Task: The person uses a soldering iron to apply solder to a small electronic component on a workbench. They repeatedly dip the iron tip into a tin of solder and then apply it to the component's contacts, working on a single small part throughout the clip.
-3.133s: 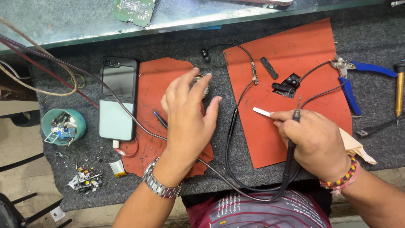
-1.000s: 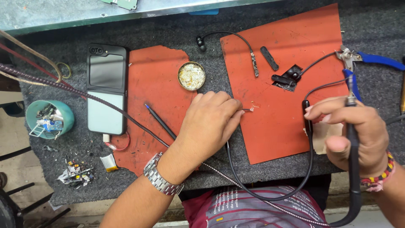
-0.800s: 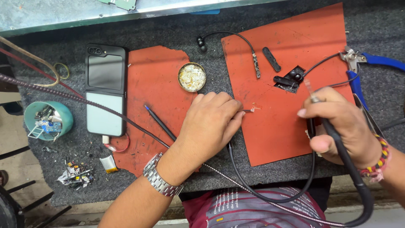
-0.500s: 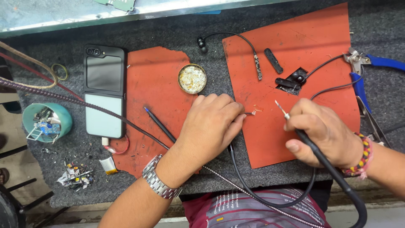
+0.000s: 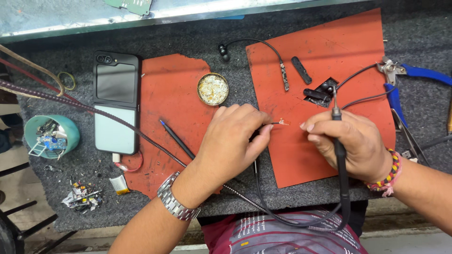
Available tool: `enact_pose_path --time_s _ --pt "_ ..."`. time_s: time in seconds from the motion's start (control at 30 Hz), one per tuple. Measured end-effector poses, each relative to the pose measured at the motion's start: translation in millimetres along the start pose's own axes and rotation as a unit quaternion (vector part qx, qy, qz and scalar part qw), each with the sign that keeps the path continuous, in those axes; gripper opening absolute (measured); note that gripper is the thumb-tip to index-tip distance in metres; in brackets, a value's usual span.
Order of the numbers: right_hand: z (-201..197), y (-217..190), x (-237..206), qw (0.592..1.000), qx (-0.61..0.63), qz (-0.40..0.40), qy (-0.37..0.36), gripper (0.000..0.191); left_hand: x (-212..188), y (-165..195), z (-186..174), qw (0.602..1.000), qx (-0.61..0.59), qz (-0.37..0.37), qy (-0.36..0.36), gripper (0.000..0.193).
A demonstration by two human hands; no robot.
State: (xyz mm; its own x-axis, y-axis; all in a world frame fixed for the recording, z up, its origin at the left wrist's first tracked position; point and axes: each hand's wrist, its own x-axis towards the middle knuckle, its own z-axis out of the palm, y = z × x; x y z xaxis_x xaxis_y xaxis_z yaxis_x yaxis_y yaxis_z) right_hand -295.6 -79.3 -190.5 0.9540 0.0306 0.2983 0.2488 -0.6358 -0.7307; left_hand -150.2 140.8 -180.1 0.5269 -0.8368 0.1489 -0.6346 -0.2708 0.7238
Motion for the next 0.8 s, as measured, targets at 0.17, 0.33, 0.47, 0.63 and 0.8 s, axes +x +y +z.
enact_pose_path --time_s 0.17,0.33,0.47,0.63,0.8 --pt "1.4 -4.1 5.5 0.997 -0.037 -0.068 0.019 0.038 -0.5 6.7 -0.9 0.999 -0.041 0.001 0.011 0.009" --pt "2.5 -2.2 5.6 0.996 -0.031 -0.077 0.018 0.039 -0.1 11.7 -2.2 0.998 -0.057 0.007 0.015 0.008" --pt "4.6 -1.5 4.9 0.997 -0.029 -0.073 0.019 0.039 -0.9 11.8 -3.8 0.998 -0.067 0.009 0.017 0.007" --pt "5.4 -0.4 3.6 0.997 -0.029 -0.065 0.016 0.040 -1.8 10.9 -4.2 0.998 -0.063 0.013 0.020 0.007" --pt "5.4 -0.7 3.9 0.997 -0.023 -0.075 0.014 0.039 -1.9 11.0 -3.5 0.998 -0.062 0.011 0.021 0.007"
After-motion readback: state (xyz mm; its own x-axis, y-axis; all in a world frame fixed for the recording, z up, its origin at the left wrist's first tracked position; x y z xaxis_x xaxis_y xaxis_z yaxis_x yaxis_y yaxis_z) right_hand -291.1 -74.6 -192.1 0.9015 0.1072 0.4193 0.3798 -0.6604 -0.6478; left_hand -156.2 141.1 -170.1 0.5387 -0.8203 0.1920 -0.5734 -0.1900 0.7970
